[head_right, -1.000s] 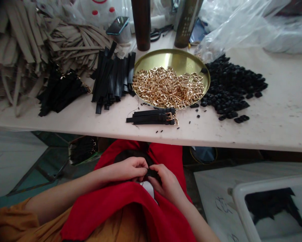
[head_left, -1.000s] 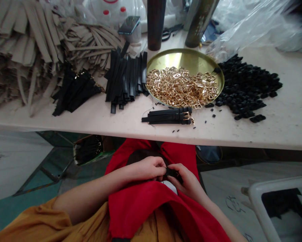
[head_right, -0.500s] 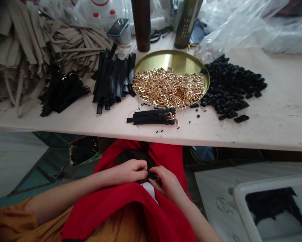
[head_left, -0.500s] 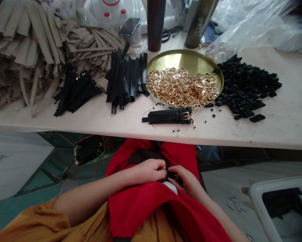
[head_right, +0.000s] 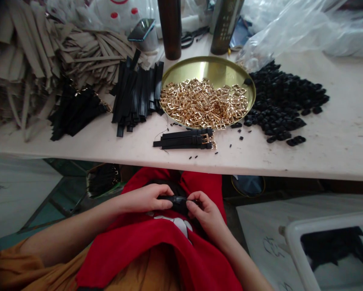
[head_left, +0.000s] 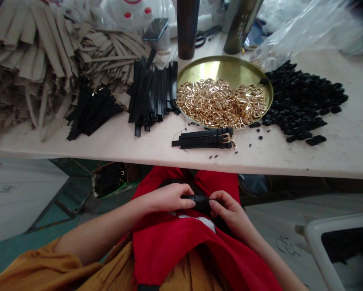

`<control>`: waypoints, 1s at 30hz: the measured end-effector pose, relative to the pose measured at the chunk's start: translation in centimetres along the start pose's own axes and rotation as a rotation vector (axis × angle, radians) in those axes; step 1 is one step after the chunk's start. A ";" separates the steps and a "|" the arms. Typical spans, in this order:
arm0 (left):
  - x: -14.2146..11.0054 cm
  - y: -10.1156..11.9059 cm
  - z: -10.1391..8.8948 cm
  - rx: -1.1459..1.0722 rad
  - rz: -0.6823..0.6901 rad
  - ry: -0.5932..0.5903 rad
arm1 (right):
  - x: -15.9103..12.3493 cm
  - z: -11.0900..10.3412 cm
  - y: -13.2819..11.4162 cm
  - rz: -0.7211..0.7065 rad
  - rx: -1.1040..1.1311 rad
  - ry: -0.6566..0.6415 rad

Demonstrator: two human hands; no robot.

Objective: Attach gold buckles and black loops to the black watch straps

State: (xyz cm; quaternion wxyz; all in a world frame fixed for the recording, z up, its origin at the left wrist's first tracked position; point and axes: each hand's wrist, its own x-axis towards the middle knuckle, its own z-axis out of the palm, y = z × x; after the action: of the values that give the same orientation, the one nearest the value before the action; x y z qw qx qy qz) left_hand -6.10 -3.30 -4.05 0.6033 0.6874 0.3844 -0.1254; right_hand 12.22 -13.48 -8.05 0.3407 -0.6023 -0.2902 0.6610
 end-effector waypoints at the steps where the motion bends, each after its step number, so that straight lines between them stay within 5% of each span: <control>1: 0.0 -0.3 0.0 -0.069 -0.034 -0.038 | 0.0 0.1 0.0 0.005 0.006 0.014; 5: 0.3 -0.6 0.5 -0.207 -0.081 -0.075 | -0.1 0.4 -0.1 0.008 0.012 0.041; 11: 0.5 -0.2 1.5 0.184 0.033 0.053 | 0.2 0.3 0.3 0.018 -0.046 0.050; 18: 0.4 0.3 1.2 0.374 0.007 -0.072 | 0.4 0.0 1.0 -0.011 -0.286 -0.010; 23: 0.3 1.3 -0.1 0.229 -0.021 -0.234 | 0.6 0.2 1.1 -0.021 -0.278 0.028; 30: 1.5 1.6 0.7 0.360 0.025 -0.158 | 0.6 0.1 1.0 -0.106 -0.414 0.045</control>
State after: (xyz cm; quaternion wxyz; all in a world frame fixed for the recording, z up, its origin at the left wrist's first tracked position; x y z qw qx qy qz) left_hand -3.82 -3.33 -4.02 0.5003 0.7770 0.2988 -0.2381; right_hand 11.97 -13.56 -9.23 0.2504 -0.6578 -0.4435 0.5549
